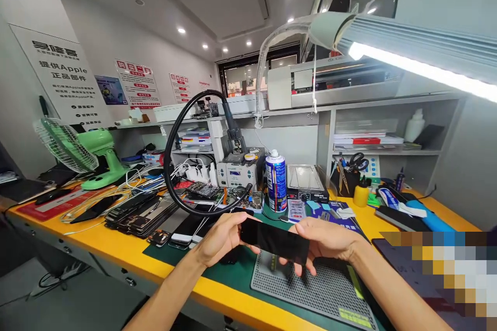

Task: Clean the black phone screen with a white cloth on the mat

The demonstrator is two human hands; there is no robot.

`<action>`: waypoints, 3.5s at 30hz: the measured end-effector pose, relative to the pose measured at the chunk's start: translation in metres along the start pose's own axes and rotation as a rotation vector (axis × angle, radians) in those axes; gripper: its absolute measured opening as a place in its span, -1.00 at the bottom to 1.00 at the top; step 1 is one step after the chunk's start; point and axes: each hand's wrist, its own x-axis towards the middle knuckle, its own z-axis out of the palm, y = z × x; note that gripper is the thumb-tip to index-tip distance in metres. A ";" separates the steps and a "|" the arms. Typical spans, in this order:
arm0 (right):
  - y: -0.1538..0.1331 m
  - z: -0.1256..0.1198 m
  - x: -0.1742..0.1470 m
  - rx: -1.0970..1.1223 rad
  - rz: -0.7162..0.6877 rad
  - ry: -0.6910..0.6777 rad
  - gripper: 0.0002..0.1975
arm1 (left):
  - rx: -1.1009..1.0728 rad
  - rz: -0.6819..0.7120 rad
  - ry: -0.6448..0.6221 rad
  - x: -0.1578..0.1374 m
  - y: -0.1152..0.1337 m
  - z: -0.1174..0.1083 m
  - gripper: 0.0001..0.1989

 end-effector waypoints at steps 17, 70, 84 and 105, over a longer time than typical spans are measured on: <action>-0.013 0.027 0.005 -0.307 -0.176 0.376 -0.18 | 0.128 0.252 0.201 -0.004 -0.023 -0.010 -0.25; -0.005 0.055 0.022 0.139 -0.019 0.276 -0.73 | -0.145 0.037 -0.296 0.003 -0.042 -0.018 -0.20; 0.005 0.046 0.026 0.201 -0.098 0.468 -0.70 | 0.236 0.152 0.159 -0.001 -0.029 0.007 -0.40; 0.030 0.065 0.047 0.024 -0.146 0.599 -0.69 | 1.150 0.166 0.717 -0.024 -0.045 0.049 -0.22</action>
